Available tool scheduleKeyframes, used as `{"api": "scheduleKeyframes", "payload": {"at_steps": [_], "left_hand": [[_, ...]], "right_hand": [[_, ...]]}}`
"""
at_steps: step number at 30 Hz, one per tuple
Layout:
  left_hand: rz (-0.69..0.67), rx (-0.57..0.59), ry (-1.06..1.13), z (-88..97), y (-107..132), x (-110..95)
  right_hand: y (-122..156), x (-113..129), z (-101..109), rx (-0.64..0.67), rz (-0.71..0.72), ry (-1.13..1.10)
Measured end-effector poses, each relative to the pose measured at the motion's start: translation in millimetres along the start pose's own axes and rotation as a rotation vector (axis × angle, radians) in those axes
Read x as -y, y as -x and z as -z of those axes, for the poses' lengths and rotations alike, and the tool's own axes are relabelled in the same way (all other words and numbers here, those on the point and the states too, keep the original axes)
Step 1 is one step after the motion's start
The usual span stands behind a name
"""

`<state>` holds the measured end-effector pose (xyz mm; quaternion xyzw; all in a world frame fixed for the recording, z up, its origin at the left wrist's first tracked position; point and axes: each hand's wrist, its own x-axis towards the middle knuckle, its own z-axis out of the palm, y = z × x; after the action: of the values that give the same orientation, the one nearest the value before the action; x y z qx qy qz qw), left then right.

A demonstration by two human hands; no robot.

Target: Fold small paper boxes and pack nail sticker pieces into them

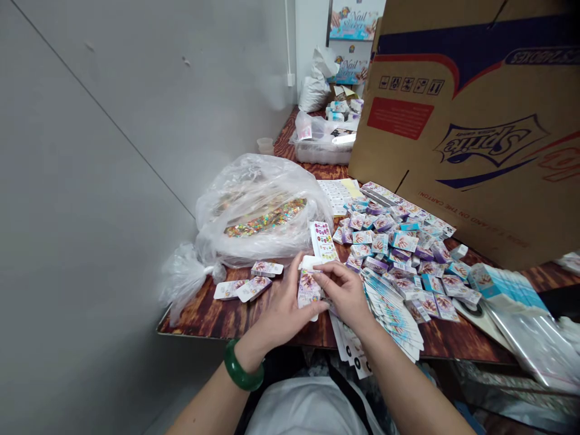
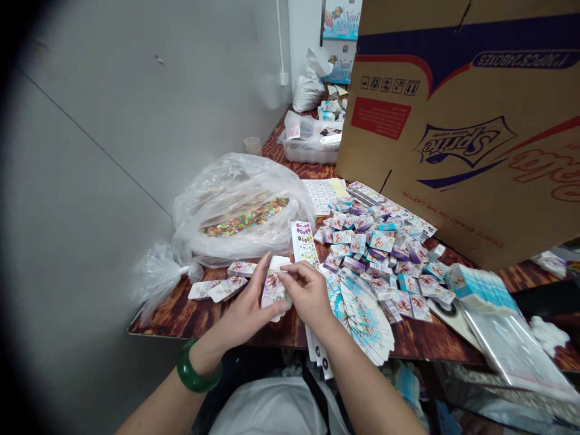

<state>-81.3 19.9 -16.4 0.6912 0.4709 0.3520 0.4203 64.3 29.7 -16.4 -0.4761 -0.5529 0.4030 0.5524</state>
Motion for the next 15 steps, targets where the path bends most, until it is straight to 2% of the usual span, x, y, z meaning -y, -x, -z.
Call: {"api": "scheduleKeyframes", "payload": {"at_steps": [2, 4, 8, 12, 15], "left_hand": [[0.060, 0.008, -0.102, -4.4, 3, -2], [0.081, -0.035, -0.175, -9.0, 5, -3], [0.063, -0.113, -0.305, -15.3, 4, -5], [0.055, -0.145, -0.355, -18.6, 1, -3], [0.002, -0.153, -0.396, -20.0, 0, 1]], "right_hand": [[-1, -1, -2, 0.000, 0.015, 0.008], [0, -3, -5, -0.009, 0.024, -0.016], [3, -3, -10, -0.048, 0.017, -0.069], [2, -3, -7, -0.040, 0.062, -0.005], [2, -3, -3, -0.043, 0.016, -0.031]]}}
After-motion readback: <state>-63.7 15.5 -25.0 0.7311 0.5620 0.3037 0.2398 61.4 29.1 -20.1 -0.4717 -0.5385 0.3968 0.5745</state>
